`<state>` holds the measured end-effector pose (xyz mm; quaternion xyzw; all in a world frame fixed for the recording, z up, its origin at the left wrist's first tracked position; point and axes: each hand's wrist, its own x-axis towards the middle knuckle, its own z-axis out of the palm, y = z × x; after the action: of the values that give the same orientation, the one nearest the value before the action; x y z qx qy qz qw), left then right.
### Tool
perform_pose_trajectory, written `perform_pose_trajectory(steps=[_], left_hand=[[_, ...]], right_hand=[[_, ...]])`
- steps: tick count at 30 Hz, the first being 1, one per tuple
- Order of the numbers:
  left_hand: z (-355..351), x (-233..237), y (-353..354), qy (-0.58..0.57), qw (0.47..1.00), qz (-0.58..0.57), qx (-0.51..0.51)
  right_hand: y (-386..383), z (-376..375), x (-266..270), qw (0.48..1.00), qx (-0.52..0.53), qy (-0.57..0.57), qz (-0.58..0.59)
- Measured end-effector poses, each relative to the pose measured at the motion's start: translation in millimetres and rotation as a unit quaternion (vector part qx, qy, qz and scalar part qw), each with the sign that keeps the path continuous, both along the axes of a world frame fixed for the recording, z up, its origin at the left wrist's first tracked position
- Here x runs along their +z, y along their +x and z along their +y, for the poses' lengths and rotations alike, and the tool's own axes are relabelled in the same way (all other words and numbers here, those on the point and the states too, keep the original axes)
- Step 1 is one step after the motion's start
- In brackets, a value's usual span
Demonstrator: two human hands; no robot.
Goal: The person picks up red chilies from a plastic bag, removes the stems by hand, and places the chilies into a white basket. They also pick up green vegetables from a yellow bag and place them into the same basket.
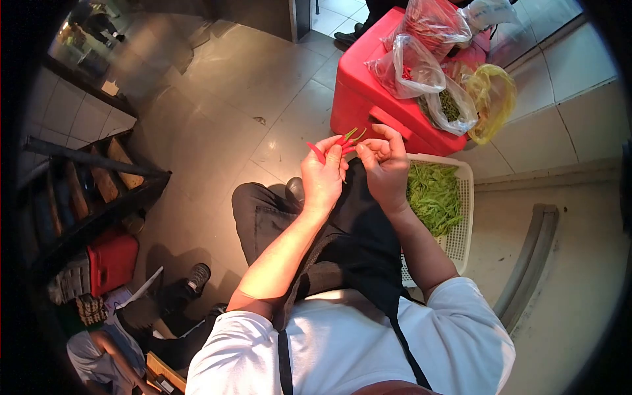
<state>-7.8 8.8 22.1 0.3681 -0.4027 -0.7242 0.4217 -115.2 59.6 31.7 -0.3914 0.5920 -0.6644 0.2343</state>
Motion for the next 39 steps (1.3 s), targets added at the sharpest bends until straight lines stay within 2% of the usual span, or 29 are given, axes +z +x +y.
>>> perform_pose_trajectory(steps=[3,4,6,9,12,15,20,21,24,27,29,31,32,34,36,37,38,39], left_hand=[[0.1,4.3,-0.9,-0.008,1.000,-0.002,-0.015],[-0.6,5.7,0.1,-0.008,1.000,-0.003,-0.020],[-2.5,5.1,2.1,0.007,0.999,0.014,-0.027],[-8.1,3.6,4.6,0.035,0.997,0.051,-0.040],[-9.7,7.2,8.2,0.024,0.996,0.036,-0.073],[-9.8,10.6,8.8,-0.004,0.996,0.005,-0.092],[-12.8,16.2,11.7,-0.050,0.991,-0.042,-0.113],[-13.4,17.0,11.9,-0.030,0.991,-0.026,-0.125],[-14.1,17.8,11.5,0.034,0.989,0.028,-0.142],[-15.9,18.0,7.7,0.078,0.985,0.070,-0.137],[-17.3,18.6,10.7,0.073,0.987,0.066,-0.125],[-17.7,24.0,10.8,0.093,0.987,0.063,-0.114],[-17.4,24.3,12.0,0.096,0.987,0.064,-0.115],[-17.3,24.6,9.6,0.097,0.982,0.074,-0.141],[-14.9,26.5,9.0,0.099,0.979,0.076,-0.160],[-14.7,29.0,8.2,0.099,0.979,0.074,-0.165],[-16.2,31.1,8.0,0.099,0.978,0.073,-0.167],[-17.0,31.6,9.1,0.102,0.975,0.090,-0.178]], right_hand=[[-1.6,1.4,9.3,0.988,0.044,0.003,-0.146],[-5.2,1.5,10.3,0.966,0.087,-0.013,-0.241],[-16.1,2.8,11.7,0.889,0.170,-0.043,-0.423],[-22.1,1.8,17.1,0.959,0.107,0.007,-0.263],[-21.7,1.7,15.1,0.981,0.092,-0.005,-0.170],[-17.2,1.5,20.3,0.983,0.089,-0.006,-0.162],[-22.8,1.4,22.5,0.970,0.114,0.012,-0.216],[-26.2,1.2,22.5,0.965,0.122,0.020,-0.231],[-34.9,1.3,13.1,0.885,0.198,-0.019,-0.421],[-44.3,1.7,8.3,0.919,0.140,-0.042,-0.366],[-78.7,5.2,9.7,0.983,0.002,-0.028,-0.180],[-124.1,4.2,18.1,0.989,-0.143,0.000,0.032],[-150.2,4.7,22.7,0.965,-0.215,0.022,0.146],[-194.7,1.9,26.6,0.903,-0.300,0.144,0.271],[-267.3,1.1,-20.5,0.798,-0.242,0.179,0.522],[-260.4,-0.3,-18.3,0.781,-0.273,0.171,0.535],[-252.7,-3.4,-16.7,0.826,-0.256,0.157,0.476],[-223.8,-4.2,7.6,0.867,-0.234,0.146,0.416]])
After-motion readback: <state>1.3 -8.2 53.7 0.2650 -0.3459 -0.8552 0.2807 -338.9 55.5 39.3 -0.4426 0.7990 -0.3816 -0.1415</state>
